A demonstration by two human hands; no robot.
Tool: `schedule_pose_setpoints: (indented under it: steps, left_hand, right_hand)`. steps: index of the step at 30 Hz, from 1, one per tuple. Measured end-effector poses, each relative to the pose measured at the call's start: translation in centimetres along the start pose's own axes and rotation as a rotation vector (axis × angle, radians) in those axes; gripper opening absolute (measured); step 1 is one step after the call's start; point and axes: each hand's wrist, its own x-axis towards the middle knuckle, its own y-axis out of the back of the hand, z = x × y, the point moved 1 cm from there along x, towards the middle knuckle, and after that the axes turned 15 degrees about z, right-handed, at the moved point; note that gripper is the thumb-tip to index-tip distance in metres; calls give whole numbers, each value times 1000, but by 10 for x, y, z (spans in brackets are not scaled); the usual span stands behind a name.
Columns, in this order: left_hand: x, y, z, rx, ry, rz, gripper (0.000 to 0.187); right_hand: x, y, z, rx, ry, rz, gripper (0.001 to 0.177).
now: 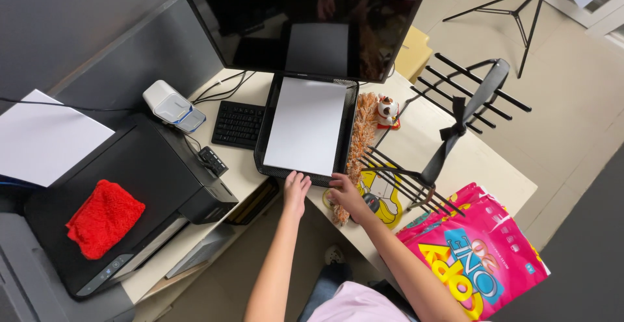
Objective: The person retrieves stacks of pink paper packages from a yellow chair and places them on a desk. They then open a package, remove individual sheets of paper, and place them into a black mesh tray on the desk.
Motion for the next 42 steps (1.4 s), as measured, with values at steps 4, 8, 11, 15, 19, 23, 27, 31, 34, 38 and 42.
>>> schedule_pose_setpoints:
  steps: [4, 8, 11, 15, 19, 23, 27, 31, 34, 38, 42]
  left_hand:
    - [-54, 5, -10, 201, -18, -60, 47]
    - [-118, 9, -41, 451, 27, -258, 35]
    - [-165, -3, -70, 565, 62, -468, 30]
    - [-216, -34, -116, 812, 0, -642, 29]
    - [-256, -73, -154, 851, -257, -850, 29]
    - [-294, -108, -192, 1045, -503, -920, 33]
    - [-307, -122, -250, 996, -534, -877, 43]
    - [-347, -137, -277, 1086, -791, -840, 53]
    - [-369, -151, -296, 1092, -899, -823, 59]
    - [-394, -159, -322, 1056, -1054, -745, 68]
    - [-435, -182, -319, 1055, -1081, -708, 78]
  right_hand:
    - [-36, 35, 24, -24, 60, -199, 41]
    - [-87, 81, 26, -95, 65, -302, 31]
    - [-119, 120, 21, -81, 53, -199, 30]
    - [-134, 188, 32, 24, 148, -64, 28]
    - [-138, 279, 52, -412, 434, 379, 33]
    - [-157, 367, 59, -809, 528, 723, 43]
    - [-171, 425, 76, -844, 427, 833, 60]
    - [-178, 452, 96, -926, 433, 786, 68]
    - [-186, 457, 93, -871, 586, 761, 59]
    - [-196, 465, 90, -744, 647, 615, 34]
    - [-210, 477, 73, -751, 764, 580, 41]
